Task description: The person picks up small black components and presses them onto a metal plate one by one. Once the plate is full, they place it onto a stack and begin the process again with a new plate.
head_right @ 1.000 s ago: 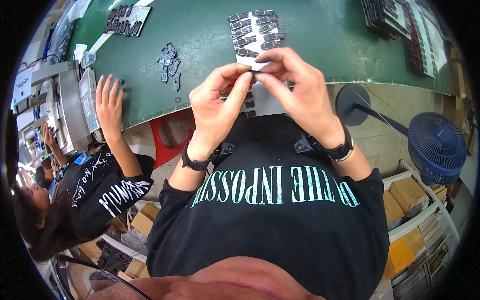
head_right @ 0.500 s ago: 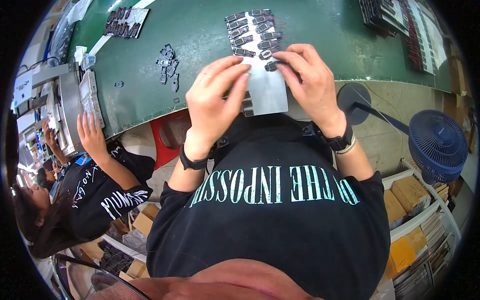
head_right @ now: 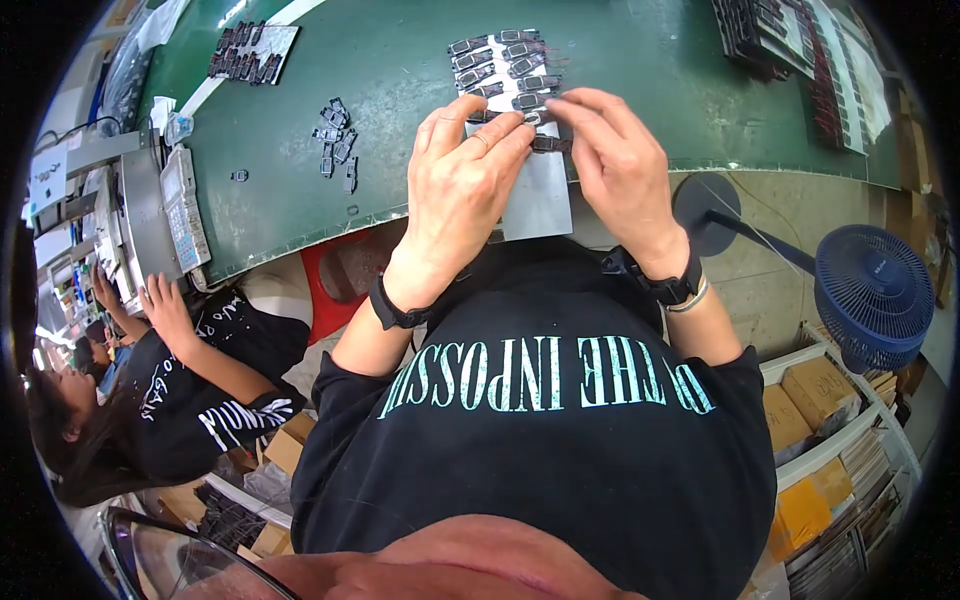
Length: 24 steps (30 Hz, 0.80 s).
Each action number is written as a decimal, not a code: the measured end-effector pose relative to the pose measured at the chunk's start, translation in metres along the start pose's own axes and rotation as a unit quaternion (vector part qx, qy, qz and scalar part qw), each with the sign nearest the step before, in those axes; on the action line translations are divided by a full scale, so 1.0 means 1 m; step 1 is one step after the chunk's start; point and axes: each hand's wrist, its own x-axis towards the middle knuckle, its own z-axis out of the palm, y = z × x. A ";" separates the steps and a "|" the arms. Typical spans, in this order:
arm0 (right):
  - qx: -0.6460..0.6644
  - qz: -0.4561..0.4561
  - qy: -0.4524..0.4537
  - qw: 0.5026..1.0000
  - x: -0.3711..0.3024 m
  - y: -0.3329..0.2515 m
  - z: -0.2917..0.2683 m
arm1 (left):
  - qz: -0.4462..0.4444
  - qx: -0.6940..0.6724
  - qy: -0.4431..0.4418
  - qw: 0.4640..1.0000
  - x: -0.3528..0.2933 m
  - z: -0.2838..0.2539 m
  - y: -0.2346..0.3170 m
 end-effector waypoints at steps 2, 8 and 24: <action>-0.028 0.008 0.022 0.999 0.005 0.002 -0.004 | 0.005 -0.010 0.009 1.000 0.004 0.000 0.002; -0.028 -0.057 0.024 0.998 0.013 0.024 0.001 | -0.006 -0.025 0.001 1.000 0.007 0.001 0.008; -0.011 -0.070 -0.029 0.997 -0.012 0.012 -0.010 | -0.045 -0.009 0.045 0.998 -0.012 -0.023 -0.002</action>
